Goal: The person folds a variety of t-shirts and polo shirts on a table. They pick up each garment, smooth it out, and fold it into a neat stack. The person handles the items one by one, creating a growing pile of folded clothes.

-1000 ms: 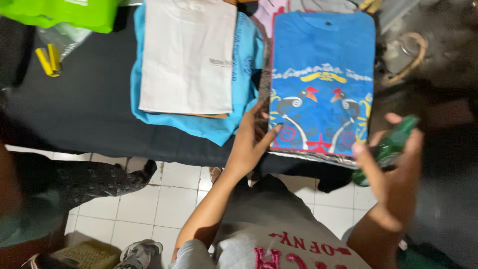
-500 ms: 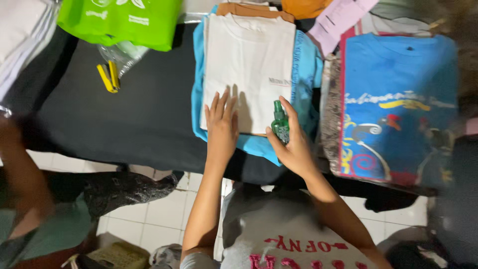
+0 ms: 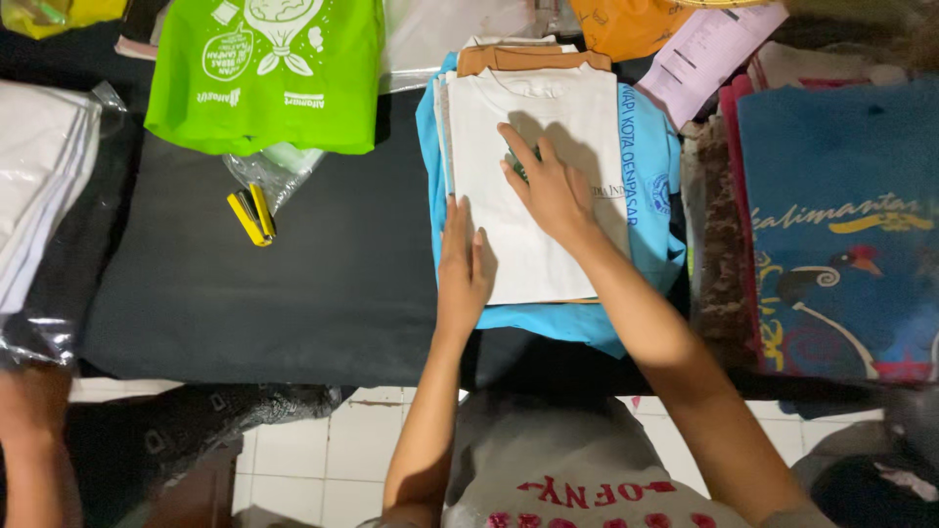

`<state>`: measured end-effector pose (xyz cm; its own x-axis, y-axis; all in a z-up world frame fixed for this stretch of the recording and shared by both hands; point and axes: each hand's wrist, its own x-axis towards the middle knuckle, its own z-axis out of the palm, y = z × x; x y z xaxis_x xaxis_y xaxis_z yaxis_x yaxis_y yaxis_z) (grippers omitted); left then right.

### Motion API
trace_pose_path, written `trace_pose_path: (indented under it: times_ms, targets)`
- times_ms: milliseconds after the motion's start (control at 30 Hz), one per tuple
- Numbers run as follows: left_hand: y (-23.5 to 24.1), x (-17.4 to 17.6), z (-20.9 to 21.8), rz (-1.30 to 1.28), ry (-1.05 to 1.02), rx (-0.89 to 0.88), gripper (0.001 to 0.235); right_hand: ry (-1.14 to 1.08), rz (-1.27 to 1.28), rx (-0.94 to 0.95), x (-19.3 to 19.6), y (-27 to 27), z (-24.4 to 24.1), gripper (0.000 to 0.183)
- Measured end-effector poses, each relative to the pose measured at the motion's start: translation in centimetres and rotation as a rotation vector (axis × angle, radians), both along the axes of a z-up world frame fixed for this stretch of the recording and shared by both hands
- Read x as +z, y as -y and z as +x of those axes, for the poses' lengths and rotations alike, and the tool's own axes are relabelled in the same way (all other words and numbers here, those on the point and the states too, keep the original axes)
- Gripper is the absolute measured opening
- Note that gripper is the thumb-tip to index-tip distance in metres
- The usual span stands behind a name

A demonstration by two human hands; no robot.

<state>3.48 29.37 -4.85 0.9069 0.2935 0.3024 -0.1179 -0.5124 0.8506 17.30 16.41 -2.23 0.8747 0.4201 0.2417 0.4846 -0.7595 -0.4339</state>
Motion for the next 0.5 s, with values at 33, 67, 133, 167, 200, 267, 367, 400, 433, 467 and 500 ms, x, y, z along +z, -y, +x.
trace_pose_path:
  times_ms: [33, 67, 133, 167, 200, 267, 367, 400, 433, 467, 500]
  targets:
    - [-0.1, 0.1, -0.1, -0.006, 0.006, -0.017, 0.05, -0.01, -0.043, -0.014, -0.4, -0.4, 0.9, 0.049]
    - [-0.3, 0.3, -0.2, -0.014, 0.012, -0.033, 0.048, -0.021, -0.088, -0.025, -0.7, -0.7, 1.4, 0.047]
    - [-0.5, 0.5, -0.3, -0.044, -0.016, -0.034, 0.049, 0.021, -0.108, -0.047, -1.3, -0.8, 1.9, 0.045]
    - [-0.5, 0.6, -0.5, -0.061, -0.029, -0.034, 0.05, 0.043, -0.12, -0.056, -1.4, -0.6, 1.9, 0.044]
    - [-0.5, 0.7, -0.6, -0.11, -0.024, -0.042, 0.051, 0.074, -0.076, -0.029, -1.4, -0.2, 1.5, 0.045]
    - [-0.3, 1.0, -1.1, -0.208, -0.016, -0.057, 0.053, 0.132, 0.014, 0.027, -1.5, 1.1, -0.2, 0.048]
    - [0.3, 1.9, -1.9, -0.137, -0.072, -0.035, 0.053, 0.099, -0.12, -0.01, -2.2, 2.4, -4.3, 0.048]
    - [0.6, 2.2, -2.1, -0.098, -0.076, -0.035, 0.053, 0.158, -0.183, -0.028, -2.6, 2.8, -5.5, 0.047]
    - [1.0, 2.4, -2.3, -0.059, -0.08, -0.035, 0.053, 0.216, -0.246, -0.047, -3.0, 3.1, -6.6, 0.046]
    - [1.4, 2.5, -2.4, -0.019, -0.084, -0.037, 0.053, 0.275, -0.309, -0.066, -3.4, 3.5, -7.6, 0.045]
    - [1.9, 2.5, -2.4, 0.017, -0.091, -0.036, 0.053, 0.289, -0.295, -0.065, -3.7, 4.0, -8.5, 0.044]
